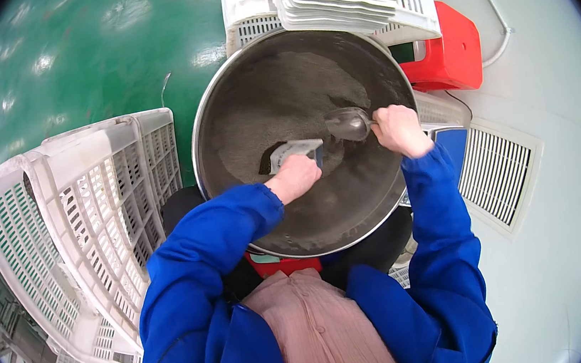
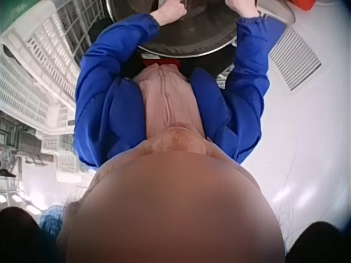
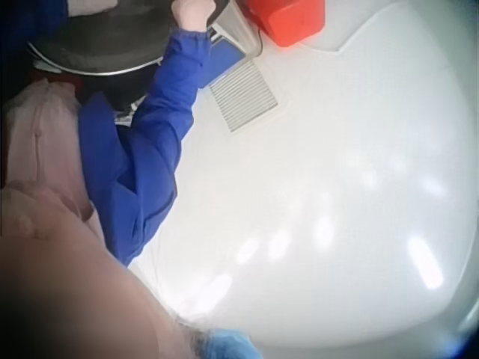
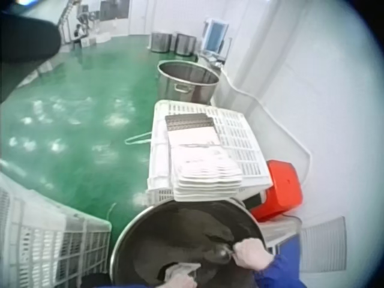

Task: Measure and scoop grey powder into plastic bags, weigh them on a digital scale, and organize them into a crate.

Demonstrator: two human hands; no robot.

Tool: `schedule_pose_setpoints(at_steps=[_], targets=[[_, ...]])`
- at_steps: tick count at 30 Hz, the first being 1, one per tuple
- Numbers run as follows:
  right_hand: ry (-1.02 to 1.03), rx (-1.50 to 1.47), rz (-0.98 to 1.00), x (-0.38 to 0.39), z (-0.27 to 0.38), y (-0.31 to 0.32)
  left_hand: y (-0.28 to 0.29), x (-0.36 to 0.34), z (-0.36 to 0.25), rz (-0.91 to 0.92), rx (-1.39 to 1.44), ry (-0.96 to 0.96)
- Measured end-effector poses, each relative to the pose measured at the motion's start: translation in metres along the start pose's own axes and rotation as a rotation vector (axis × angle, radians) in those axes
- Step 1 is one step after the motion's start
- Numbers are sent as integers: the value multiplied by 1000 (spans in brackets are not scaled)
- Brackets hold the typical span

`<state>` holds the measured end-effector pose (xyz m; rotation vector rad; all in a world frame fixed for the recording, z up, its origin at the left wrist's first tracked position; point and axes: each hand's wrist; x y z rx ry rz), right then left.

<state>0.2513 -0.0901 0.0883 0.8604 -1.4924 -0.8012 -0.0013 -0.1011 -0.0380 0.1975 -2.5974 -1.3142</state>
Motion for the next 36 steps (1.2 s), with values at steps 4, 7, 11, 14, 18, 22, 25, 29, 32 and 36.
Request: schedule_pose_setpoints(at_steps=[4,7,11,14,18,22,25,29,32,36], targets=[[-62,-101,210,-81,14,-120,-21,21,-10,46,29,-53],[-86,-227,283,-117,48,-215,-28,22,-25,81,78,-113],[54,-556,228,-149,162,-253,-37,31,-31,128,158,-63],[157,-684,172,-157,185,-249,-36,21,-32,146,202,-36],[233,-787,124,-139,136,-209,-27,22,-25,102,154,-88],[213,-835,203,-82,69,-102,-13,17,-17,139,68,-14],[200,-738,141,-31,14,-38,5,8,-7,92,69,6],[170,-525,78,27,-10,33,1,4,7,14,-12,35],[141,-269,6,48,3,45,6,0,13,13,9,61],[186,64,-156,49,48,19,13,-4,12,-47,56,90]])
Point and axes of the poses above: each hand's wrist, its own x-axis away from the middle knuckle, its own y-axis out of the back of the hand, z = x × y, and after that the axes turned 4 degrees about -z, right-handed
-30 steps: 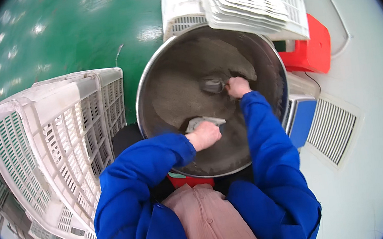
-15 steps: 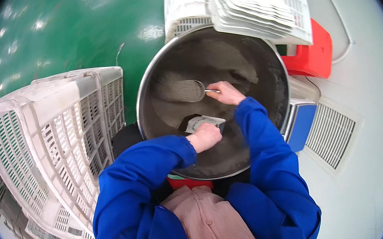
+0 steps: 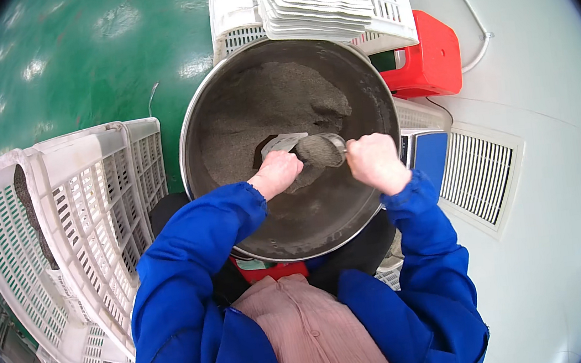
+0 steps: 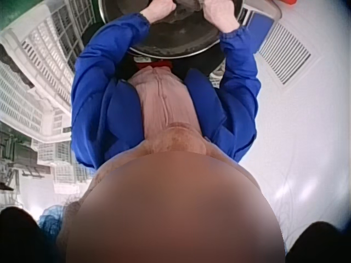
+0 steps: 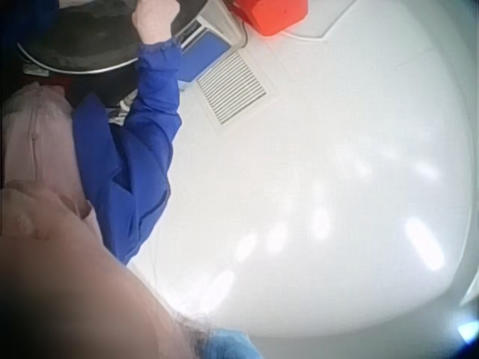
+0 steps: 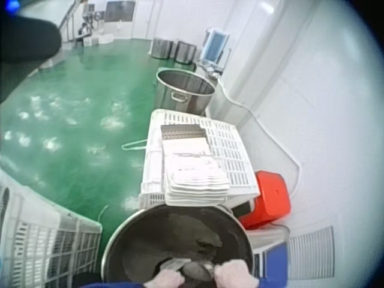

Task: Measure and scoop grey powder into plastic bags, weigh them on a digital scale, and organize them into a crate.

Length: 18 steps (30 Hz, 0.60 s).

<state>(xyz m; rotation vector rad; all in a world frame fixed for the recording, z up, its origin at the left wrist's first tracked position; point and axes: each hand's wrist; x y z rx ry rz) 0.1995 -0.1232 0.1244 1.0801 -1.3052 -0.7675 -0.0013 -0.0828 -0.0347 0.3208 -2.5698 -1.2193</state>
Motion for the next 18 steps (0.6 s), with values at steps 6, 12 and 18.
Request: schedule_pose_setpoints(at_steps=[6,12,18], targets=[[-75,26,-51,5,16,15,-6,1,10,-60,-12,10],[-226,76,203,-10,-31,-51,-5,-3,19,-67,-41,33],[-447,-42,451,-24,-5,-278,-2,-4,24,-76,-58,97]])
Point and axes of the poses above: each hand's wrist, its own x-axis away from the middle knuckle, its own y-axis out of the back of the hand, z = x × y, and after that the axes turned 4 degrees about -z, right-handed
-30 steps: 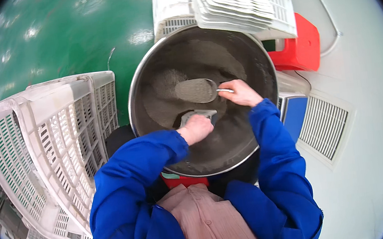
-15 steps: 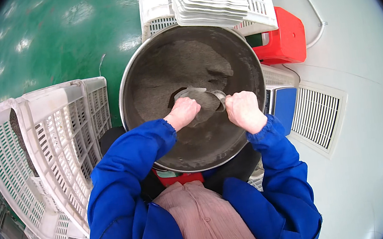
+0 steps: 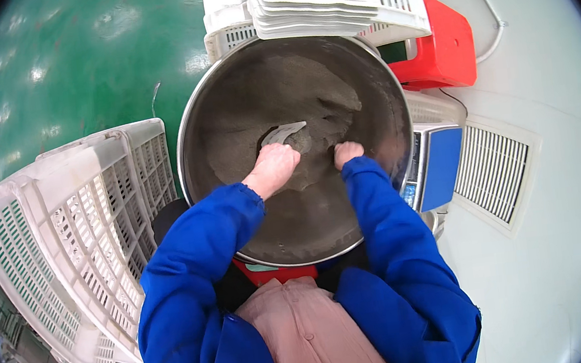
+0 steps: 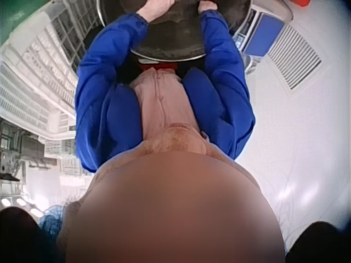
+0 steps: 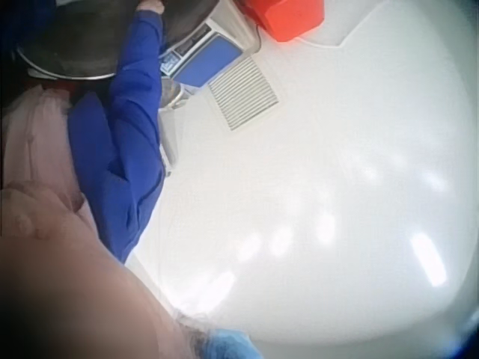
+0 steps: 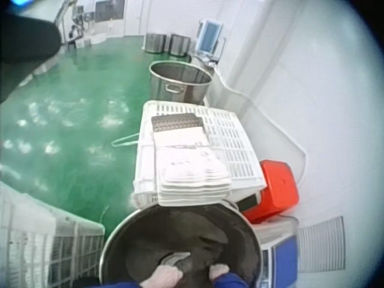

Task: Measure and scoop grey powder into plastic bags, weigh them on a digital scale, and organize them into a crate.

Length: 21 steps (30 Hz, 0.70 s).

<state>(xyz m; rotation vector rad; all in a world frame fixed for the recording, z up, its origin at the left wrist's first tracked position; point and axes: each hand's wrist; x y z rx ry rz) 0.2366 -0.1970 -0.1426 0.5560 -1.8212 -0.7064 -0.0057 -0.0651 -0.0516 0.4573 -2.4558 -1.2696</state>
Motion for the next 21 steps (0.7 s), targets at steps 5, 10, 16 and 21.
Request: schedule_pose_setpoints(at_steps=[5,10,16,21], targets=[[-190,-317,256,4,50,-80,14,2,-14,-48,-56,-30],[-214,-628,227,-14,6,-67,7,-7,-1,-38,-5,-87],[-113,-1254,-331,-12,-56,78,19,2,-12,-183,31,-168],[-84,-1280,-626,47,-49,152,26,20,-36,-87,-78,-208]])
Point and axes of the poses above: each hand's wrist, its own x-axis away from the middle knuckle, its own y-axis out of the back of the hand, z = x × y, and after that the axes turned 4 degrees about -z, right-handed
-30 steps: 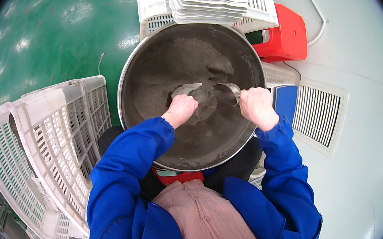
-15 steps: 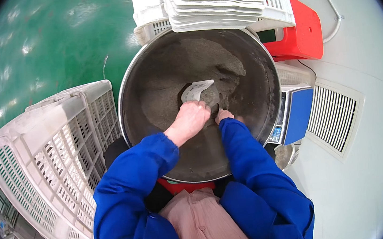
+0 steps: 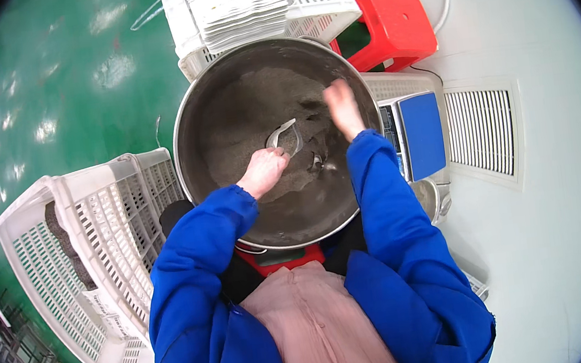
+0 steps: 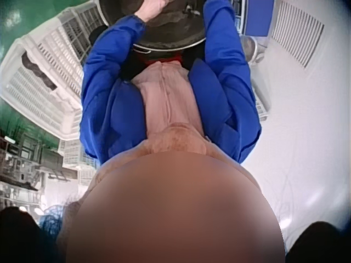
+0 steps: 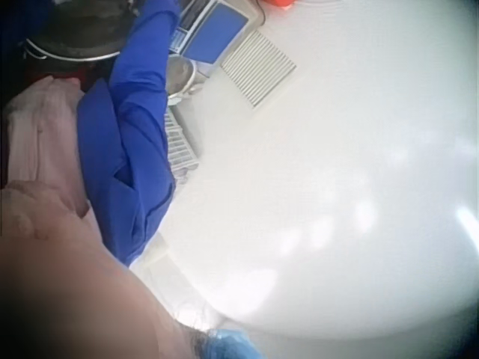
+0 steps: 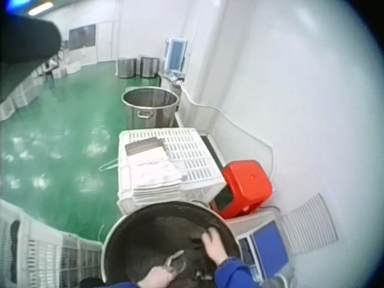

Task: Measure and scoop grey powder into plastic bags, weigh them on a digital scale, and organize them into a crate.

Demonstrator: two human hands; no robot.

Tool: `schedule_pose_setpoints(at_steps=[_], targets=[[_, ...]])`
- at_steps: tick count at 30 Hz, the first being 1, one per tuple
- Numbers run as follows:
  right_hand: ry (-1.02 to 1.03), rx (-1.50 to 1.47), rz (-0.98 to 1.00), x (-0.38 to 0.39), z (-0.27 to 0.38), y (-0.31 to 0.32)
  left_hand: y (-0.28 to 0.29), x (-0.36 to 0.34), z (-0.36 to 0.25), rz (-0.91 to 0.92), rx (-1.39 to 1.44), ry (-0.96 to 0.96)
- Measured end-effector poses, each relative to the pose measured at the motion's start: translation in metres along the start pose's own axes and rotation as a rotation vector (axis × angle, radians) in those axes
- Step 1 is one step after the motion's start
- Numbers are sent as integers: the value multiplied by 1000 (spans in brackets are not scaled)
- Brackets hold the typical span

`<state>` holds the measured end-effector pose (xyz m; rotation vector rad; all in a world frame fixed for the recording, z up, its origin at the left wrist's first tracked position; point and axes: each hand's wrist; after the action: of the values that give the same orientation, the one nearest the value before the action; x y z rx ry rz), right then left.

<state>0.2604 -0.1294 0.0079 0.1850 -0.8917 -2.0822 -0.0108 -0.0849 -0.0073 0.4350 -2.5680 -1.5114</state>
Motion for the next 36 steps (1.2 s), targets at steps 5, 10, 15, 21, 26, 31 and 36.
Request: schedule_pose_setpoints(at_steps=[5,10,15,21,26,31,36], targets=[[67,2,162,62,44,46,24,25,-29,-120,31,-80],[675,205,201,118,82,92,56,48,-63,-84,-23,-127],[1105,400,137,182,102,77,90,72,-96,-116,-39,-278],[1128,487,138,231,107,84,114,91,-125,-153,-40,-415],[892,575,127,243,97,141,122,92,-158,-471,-55,-402],[627,642,-56,251,88,221,80,106,-146,-655,90,-42],[334,529,-278,238,67,285,-5,145,-98,-302,232,467]])
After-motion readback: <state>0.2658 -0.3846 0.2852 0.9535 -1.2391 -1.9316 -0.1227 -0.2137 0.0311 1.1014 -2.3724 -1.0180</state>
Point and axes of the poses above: each hand's wrist, its own x-axis away from the middle knuckle, its own y-axis out of the back of the hand, z = x × y, and after that the axes turned 4 degrees about -z, right-handed
